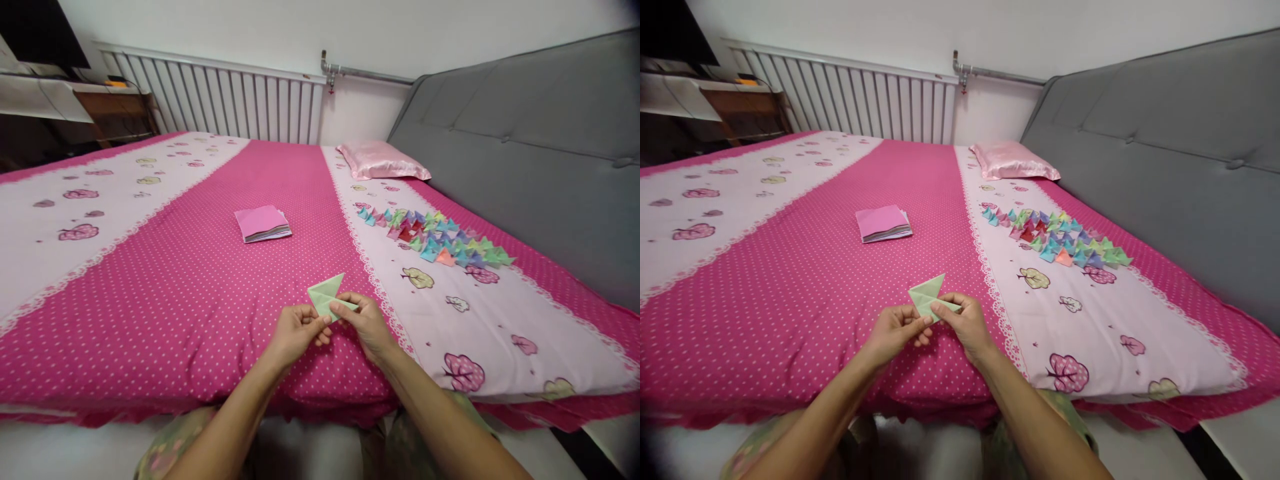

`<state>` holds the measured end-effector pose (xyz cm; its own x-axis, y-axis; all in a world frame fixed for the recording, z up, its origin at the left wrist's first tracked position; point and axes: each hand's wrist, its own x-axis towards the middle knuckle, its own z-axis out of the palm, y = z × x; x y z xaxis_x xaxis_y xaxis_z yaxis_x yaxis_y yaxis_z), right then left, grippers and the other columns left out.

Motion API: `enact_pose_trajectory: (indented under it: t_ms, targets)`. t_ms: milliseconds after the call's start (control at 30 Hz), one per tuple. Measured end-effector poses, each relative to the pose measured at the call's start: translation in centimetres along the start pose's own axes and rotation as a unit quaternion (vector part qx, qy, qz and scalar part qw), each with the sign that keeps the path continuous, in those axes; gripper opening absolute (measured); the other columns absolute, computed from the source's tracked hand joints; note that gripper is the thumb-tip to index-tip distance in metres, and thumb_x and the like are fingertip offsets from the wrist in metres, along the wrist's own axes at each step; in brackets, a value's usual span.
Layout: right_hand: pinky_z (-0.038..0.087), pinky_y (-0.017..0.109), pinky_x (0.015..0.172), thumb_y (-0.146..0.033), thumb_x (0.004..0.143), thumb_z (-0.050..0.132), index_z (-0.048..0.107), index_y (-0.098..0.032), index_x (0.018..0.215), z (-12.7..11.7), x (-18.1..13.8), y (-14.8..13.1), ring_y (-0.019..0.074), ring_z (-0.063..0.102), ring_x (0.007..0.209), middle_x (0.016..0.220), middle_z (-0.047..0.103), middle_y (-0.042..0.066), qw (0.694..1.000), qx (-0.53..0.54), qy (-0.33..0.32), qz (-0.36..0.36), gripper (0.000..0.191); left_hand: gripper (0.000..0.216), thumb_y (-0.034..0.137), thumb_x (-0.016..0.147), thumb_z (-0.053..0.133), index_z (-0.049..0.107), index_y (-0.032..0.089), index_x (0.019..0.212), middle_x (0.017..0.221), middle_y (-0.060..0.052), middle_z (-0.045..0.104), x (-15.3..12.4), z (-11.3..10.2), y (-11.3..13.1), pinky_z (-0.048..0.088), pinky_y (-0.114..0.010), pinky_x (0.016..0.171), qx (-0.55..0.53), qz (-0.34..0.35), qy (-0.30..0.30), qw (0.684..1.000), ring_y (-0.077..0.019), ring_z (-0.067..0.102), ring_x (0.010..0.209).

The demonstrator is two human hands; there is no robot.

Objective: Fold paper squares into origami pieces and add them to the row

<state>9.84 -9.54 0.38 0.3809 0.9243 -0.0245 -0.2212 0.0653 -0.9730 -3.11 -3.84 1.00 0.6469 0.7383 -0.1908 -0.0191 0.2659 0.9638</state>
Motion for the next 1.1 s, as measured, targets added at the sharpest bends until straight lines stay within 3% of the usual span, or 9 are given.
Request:
enact_pose_trajectory:
  t_ms: [200, 400, 667, 833, 1100]
  targets:
    - [0.044, 0.025, 0.058, -0.030, 0.063, 0.071, 0.065, -0.016, 0.070, 0.1, 0.1, 0.0, 0.0139, 0.056, 0.059, 0.065, 0.064, 0.001, 0.995, -0.080, 0.003, -0.060, 0.017, 0.028, 0.037, 0.062, 0.068, 0.060, 0.011, 0.060, 0.050, -0.002, 0.060, 0.3, -0.2, -0.5, 0.042, -0.020, 0.046, 0.048, 0.058, -0.006, 0.997, -0.0094, 0.054, 0.044]
    - [0.043, 0.026, 0.054, -0.032, 0.066, 0.068, 0.066, -0.016, 0.072, -0.2, 0.1, -0.3, 0.0145, 0.057, 0.057, 0.066, 0.064, 0.002, 0.987, -0.139, -0.006, -0.082, 0.017, 0.028, 0.033, 0.062, 0.069, 0.066, 0.013, 0.081, 0.063, -0.003, 0.065, -0.2, -0.2, 0.7, 0.044, -0.021, 0.048, 0.079, 0.087, 0.045, 0.992, -0.0119, 0.057, 0.054]
    - [0.041, 0.024, 0.049, -0.029, 0.065, 0.068, 0.064, -0.016, 0.070, -0.1, -0.1, -0.2, 0.0137, 0.055, 0.052, 0.060, 0.062, 0.001, 0.981, -0.178, -0.049, -0.063, 0.014, 0.021, 0.033, 0.068, 0.066, 0.065, 0.012, 0.068, 0.062, -0.003, 0.064, 0.1, -0.8, 0.5, 0.042, -0.020, 0.054, 0.022, 0.094, 0.083, 0.992, -0.0102, 0.055, 0.055]
    - [0.045, 0.025, 0.055, -0.030, 0.063, 0.071, 0.061, -0.017, 0.083, 0.0, 0.0, -0.1, 0.0152, 0.059, 0.060, 0.071, 0.065, 0.002, 0.987, -0.148, -0.031, -0.057, 0.026, 0.021, 0.033, 0.071, 0.063, 0.067, 0.012, 0.073, 0.057, -0.001, 0.061, 0.2, -1.1, 0.3, 0.040, -0.019, 0.053, 0.006, 0.088, 0.069, 0.994, -0.0101, 0.053, 0.055]
    - [0.037, 0.020, 0.047, -0.029, 0.064, 0.069, 0.050, -0.019, 0.075, 0.1, -0.3, -0.1, 0.0104, 0.050, 0.050, 0.061, 0.055, -0.004, 0.962, -0.235, 0.024, -0.141, 0.024, 0.029, 0.038, 0.075, 0.057, 0.068, 0.011, 0.070, 0.057, -0.003, 0.061, 0.2, -1.2, 0.2, 0.036, -0.019, 0.052, 0.003, 0.080, 0.092, 0.993, -0.0095, 0.050, 0.052]
